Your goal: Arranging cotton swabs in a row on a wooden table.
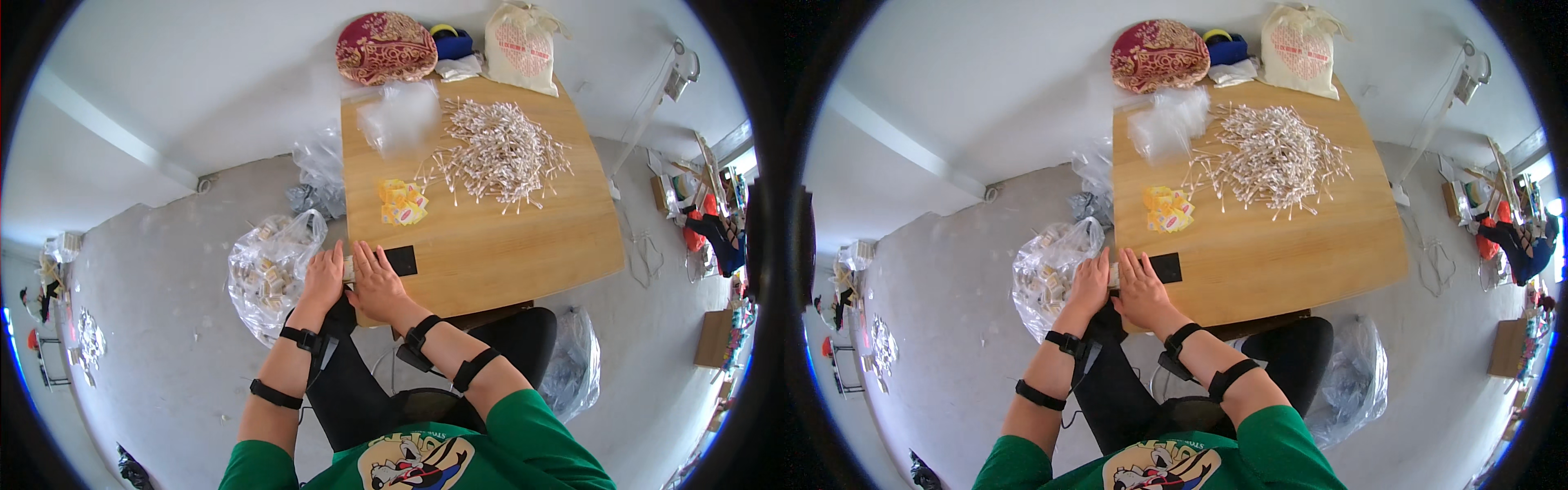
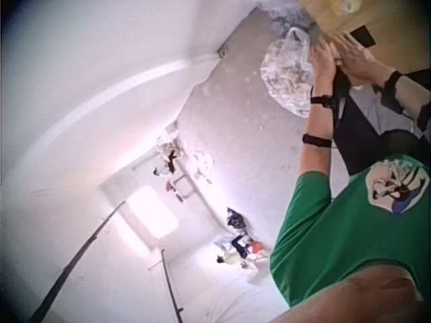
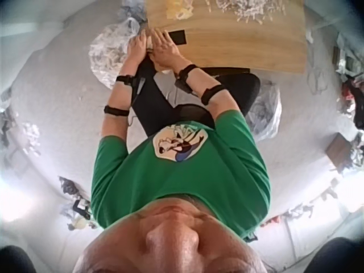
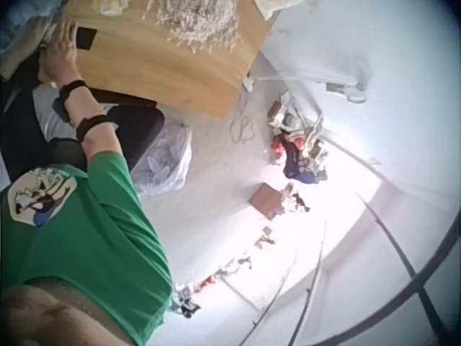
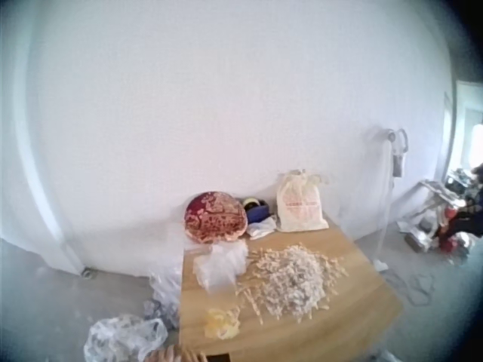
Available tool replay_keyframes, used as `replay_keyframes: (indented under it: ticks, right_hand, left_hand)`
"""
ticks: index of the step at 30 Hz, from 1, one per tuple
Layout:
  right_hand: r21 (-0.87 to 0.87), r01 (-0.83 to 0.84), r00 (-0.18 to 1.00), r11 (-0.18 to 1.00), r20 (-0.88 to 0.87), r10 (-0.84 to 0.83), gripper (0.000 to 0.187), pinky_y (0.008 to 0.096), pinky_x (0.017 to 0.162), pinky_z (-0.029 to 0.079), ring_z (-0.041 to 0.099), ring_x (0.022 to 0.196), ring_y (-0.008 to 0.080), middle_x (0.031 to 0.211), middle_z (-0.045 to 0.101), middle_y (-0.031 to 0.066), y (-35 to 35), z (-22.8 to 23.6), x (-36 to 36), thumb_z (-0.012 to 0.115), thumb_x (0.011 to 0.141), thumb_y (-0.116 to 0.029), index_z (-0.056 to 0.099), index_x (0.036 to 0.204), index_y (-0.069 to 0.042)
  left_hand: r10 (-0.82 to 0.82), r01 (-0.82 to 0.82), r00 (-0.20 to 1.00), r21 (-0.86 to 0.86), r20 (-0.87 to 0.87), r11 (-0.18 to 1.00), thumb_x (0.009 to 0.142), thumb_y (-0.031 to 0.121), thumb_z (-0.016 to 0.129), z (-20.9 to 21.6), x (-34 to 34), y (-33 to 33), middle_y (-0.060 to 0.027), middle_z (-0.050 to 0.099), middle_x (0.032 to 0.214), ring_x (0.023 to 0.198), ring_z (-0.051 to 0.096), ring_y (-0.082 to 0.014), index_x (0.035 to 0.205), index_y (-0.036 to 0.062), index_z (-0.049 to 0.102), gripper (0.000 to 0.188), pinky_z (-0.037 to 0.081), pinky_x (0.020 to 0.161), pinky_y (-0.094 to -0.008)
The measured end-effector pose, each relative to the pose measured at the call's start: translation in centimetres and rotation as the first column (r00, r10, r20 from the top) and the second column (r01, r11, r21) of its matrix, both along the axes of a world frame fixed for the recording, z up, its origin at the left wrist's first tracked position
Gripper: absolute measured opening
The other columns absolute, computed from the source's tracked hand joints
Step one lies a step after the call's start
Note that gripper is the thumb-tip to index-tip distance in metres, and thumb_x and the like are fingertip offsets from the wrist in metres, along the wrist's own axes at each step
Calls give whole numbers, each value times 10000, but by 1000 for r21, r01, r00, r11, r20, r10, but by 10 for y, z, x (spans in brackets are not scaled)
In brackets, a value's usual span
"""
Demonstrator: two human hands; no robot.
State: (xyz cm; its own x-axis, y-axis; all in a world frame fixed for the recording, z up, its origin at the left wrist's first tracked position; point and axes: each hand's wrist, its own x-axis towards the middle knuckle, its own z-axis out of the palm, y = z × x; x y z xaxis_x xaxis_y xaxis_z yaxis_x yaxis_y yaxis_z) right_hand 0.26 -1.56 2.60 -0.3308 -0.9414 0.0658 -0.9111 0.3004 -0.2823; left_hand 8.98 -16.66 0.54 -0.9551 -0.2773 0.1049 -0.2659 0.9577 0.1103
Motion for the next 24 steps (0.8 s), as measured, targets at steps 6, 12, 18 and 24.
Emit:
replay_keyframes:
  ticks: [6, 12, 18, 24]
  right_hand:
    - [-130, -95, 992, 987, 75, 105, 779, 469, 1207, 173, 229, 1475, 347, 1550, 287, 250, -29, 23, 37, 563, 893, -415, 367, 1428, 116]
    - [-169, -108, 988, 980, 91, 125, 770, 464, 1213, 167, 221, 1480, 337, 1555, 281, 239, 27, 78, 56, 609, 838, -320, 367, 1432, 106]
    - [-181, -42, 999, 983, -10, 41, 752, 475, 1205, 188, 270, 1462, 343, 1541, 310, 235, 120, 100, 60, 636, 795, -256, 397, 1406, 112]
    - [-427, 229, 946, 875, 309, -97, 460, 446, 1104, 381, 472, 1327, 357, 1336, 552, 185, 193, 115, 64, 719, 782, -96, 592, 1215, -4]
  left_hand:
    - [171, -174, 983, 34, 73, 984, 800, 58, 609, 37, 56, -15, -180, 616, 1109, 1051, 579, -359, 1402, -35, 402, 642, 445, 939, -454]
    - [192, -189, 981, 116, -12, 975, 710, 36, 670, 86, 75, 46, -190, 606, 1136, 1072, 575, -372, 1410, -45, 387, 759, 444, 952, -453]
    - [95, -60, 979, 191, -180, 980, 702, 52, 663, 93, 65, 131, -169, 611, 1088, 1048, 587, -332, 1393, -48, 403, 745, 456, 917, -430]
    - [65, 11, 971, 315, -229, 949, 721, 64, 687, 94, 63, 195, -194, 621, 1105, 1076, 590, -361, 1394, -46, 388, 744, 454, 918, -444]
